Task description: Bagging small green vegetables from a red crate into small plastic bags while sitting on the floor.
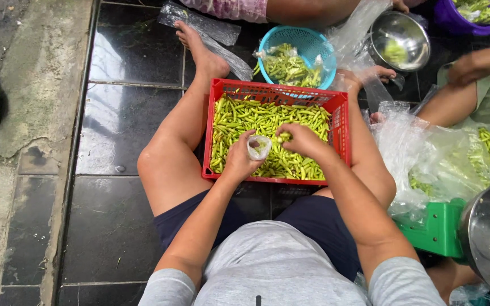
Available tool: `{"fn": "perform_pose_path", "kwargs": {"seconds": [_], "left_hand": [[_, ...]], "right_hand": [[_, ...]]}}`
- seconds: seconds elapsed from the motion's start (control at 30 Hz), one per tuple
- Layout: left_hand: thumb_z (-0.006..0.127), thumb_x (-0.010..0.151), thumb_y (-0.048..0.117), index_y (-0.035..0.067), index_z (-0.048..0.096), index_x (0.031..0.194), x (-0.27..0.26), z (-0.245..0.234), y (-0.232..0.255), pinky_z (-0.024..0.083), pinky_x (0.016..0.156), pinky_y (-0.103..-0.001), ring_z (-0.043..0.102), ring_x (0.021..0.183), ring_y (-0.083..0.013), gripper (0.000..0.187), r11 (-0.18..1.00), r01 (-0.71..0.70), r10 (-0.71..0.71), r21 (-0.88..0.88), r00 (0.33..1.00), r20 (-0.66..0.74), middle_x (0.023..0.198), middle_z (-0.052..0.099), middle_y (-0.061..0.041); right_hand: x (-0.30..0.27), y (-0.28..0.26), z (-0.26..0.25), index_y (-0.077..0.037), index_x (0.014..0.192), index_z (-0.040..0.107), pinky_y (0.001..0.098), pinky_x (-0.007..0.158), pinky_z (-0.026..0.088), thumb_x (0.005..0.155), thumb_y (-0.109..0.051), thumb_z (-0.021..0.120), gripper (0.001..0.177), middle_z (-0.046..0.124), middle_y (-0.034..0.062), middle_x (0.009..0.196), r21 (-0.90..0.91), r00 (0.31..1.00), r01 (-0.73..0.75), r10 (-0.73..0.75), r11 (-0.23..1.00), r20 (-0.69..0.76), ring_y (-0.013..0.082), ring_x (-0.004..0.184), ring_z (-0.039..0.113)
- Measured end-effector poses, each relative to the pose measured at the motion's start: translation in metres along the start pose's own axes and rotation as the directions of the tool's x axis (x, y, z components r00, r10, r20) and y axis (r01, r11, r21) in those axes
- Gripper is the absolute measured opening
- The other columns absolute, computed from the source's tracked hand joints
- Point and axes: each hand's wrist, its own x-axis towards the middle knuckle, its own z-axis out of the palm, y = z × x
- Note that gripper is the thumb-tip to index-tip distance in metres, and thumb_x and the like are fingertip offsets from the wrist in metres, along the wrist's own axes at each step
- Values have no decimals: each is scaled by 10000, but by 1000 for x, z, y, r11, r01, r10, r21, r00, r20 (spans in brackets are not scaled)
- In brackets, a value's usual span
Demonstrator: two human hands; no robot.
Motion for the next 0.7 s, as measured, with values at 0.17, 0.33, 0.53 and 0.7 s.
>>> {"fn": "perform_pose_path", "kwargs": {"seconds": [0.17,0.33,0.53,0.7], "left_hand": [[881,706,266,127,474,1419,0,-5,8,434,1057,-505,695,1090,-412,832,999,18,-18,-35,1000,13,1050,753,-176],[842,756,256,97,474,1378,-2,-10,16,473,1016,-586,670,1092,-486,740,997,61,-62,-53,998,-12,1100,727,-246],[829,726,206,144,455,1390,-5,-13,21,486,1012,-618,656,1118,-501,764,988,110,-111,-106,994,2,1148,715,-251],[844,723,253,179,453,1393,-4,-17,27,494,1020,-615,636,1149,-507,779,967,189,-180,-169,981,66,1201,694,-251]], "right_hand": [[-13,-40,-28,-167,1151,712,528,1001,508,803,-100,697,355,683,217,1184,35,985,155,-152,987,-76,438,1153,647],[-18,-65,-38,-148,1150,688,558,968,518,831,-75,681,327,664,228,1155,-44,969,226,-230,973,-93,453,1139,641],[-23,-88,-45,-131,1207,687,481,1015,518,883,-10,648,348,654,169,1177,-19,984,175,-175,984,-20,338,1166,645],[-18,-85,-29,-128,1193,703,457,960,564,854,3,702,364,667,178,1121,-123,959,282,-274,952,75,347,1114,680]]}}
